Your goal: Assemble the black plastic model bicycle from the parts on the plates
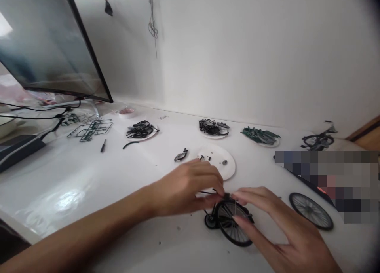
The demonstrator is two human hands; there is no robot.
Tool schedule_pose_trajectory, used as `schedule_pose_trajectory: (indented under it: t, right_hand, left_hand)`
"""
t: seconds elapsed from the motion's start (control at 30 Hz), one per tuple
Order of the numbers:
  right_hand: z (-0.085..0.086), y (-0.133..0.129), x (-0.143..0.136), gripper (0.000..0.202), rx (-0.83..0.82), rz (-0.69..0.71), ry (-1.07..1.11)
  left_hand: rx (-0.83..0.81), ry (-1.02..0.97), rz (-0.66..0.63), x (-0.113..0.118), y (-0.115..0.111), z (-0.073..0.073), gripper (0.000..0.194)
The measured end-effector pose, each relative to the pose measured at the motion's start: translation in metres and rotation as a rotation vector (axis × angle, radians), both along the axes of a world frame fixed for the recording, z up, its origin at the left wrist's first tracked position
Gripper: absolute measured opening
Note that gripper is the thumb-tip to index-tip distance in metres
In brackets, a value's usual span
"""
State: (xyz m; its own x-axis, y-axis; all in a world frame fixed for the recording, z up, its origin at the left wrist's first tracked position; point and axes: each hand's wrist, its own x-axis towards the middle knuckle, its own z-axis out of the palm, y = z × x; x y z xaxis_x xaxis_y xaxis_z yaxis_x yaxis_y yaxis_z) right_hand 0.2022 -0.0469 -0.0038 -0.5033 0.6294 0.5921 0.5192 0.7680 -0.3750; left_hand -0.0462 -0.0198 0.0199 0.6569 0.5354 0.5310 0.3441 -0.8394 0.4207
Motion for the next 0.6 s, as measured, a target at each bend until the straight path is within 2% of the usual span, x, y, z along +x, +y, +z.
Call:
schedule_pose_trajectory:
  t: [0.07,0.17,0.27,0.4,0.6]
  right_hand:
    - [0.003,-0.002,-0.002,0.023,-0.034,0.043,0.043]
    - [0.006,-0.005,-0.005,0.020,-0.077,0.073,0.101]
    - [0.006,-0.005,-0.008,0.018,-0.107,0.053,0.145]
    - [0.002,-0.005,-0.011,0.015,-0.146,0.093,0.149]
    - [0.000,-0.002,-0.016,0.022,-0.113,0.277,0.022]
  left_hand:
    - [-0.001,-0.013,-0.049,0.012,-0.009,-0.003,0.008]
    - [-0.013,-0.025,-0.062,0.017,-0.012,-0.008,0.007]
    - [-0.064,-0.014,-0.063,0.013,-0.010,-0.008,0.006]
    - [-0.091,0.102,-0.082,-0.001,-0.003,0.000,0.008]
    - [0.097,0.272,0.134,-0.025,0.008,0.014,0.017]
